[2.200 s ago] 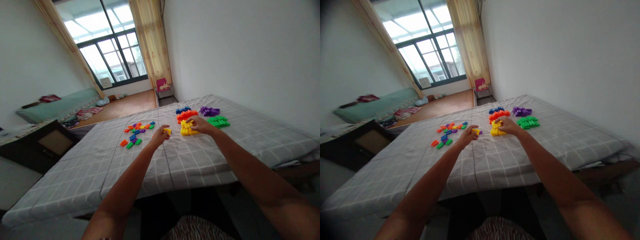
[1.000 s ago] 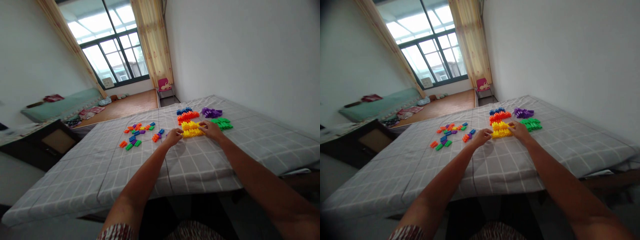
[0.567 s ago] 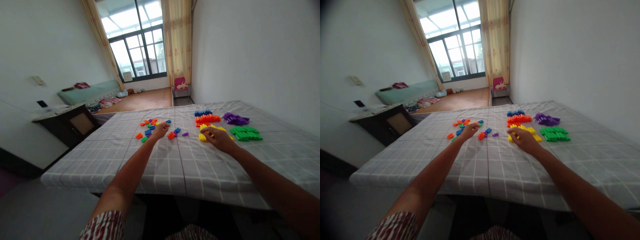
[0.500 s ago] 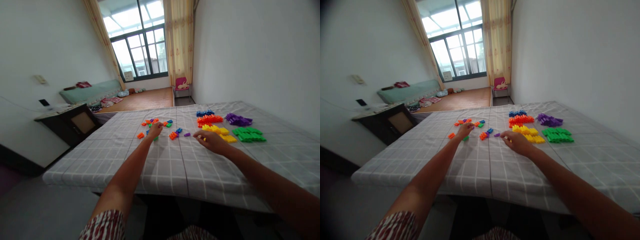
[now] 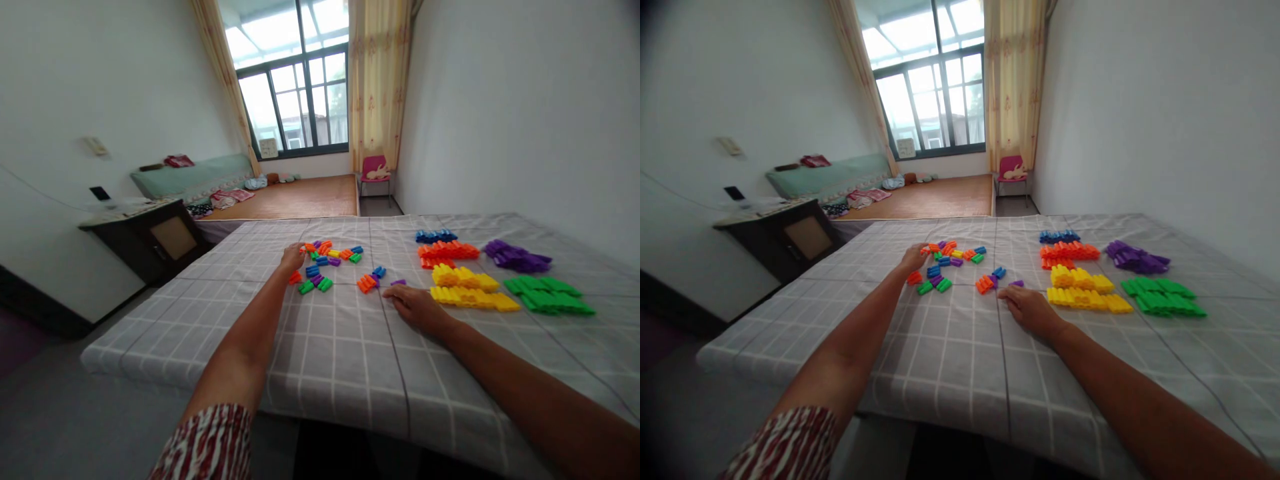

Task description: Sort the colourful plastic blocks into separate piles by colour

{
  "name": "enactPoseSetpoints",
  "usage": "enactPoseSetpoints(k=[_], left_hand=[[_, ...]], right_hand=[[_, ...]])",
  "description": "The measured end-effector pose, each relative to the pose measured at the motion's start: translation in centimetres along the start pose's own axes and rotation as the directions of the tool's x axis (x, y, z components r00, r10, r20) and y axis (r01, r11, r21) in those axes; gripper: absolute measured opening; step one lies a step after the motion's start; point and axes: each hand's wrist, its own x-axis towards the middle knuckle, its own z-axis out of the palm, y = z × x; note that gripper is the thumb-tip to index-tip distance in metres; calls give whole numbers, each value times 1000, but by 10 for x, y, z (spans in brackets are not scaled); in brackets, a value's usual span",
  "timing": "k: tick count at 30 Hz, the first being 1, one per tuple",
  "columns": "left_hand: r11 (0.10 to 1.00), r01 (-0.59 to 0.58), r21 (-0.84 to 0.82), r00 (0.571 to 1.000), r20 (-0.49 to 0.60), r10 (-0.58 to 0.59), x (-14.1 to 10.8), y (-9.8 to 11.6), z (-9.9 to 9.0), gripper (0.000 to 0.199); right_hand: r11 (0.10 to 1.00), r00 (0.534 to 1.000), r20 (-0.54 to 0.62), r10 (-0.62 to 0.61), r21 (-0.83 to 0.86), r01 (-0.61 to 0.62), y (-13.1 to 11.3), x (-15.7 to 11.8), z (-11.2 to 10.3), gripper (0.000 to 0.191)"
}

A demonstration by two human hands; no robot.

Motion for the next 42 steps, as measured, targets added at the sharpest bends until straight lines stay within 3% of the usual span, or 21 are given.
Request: enactPoseSetpoints(k=[6,12,15,17,19,22,24,27,33,36,39,42], left_hand=[[996,-85,19,994,67,84,18,13,11,46],[989,-138,54,984,117,131,7,16,5,34],[980,-198,-30,979,40,200,-8,28,-5,26],[961,-212,-178,977,-13,213,-23,46,-9,27],[887,-201,-417,971,38,238,-41,71,-9,29],[645,-117,-755,913,174,369,-66,113,0,34],[532,-42,-845,878,223,424,-79,137,9,36],[480,7,-877,835,270,480,-94,158,21,39],[481,30,-876,747,339,571,-112,154,30,51],[470,23,-882,747,328,579,-115,147,28,54],[476,-21,-879,809,265,524,-111,140,26,55],[523,-74,-849,851,220,477,-105,131,29,50]], right_hand=[[997,996,-32,78,11,-78,7,3,-8,26],[997,997,-23,69,36,-68,3,5,-10,26],[996,997,-44,63,58,-60,2,6,-11,26],[996,994,-86,60,73,-54,1,7,-12,25],[994,986,-153,68,92,-55,0,7,-13,25],[991,964,-253,78,126,-47,-4,7,-15,28],[987,960,-272,61,161,-17,-6,6,-18,36],[974,978,-209,6,221,41,-7,3,-22,49],[963,1000,-2,-22,269,21,-12,-1,-15,37],[971,1000,2,-30,239,29,-22,2,-15,45],[990,997,-73,7,138,3,-16,7,-43,44],[977,940,-271,207,14,-211,22,6,-99,37]])
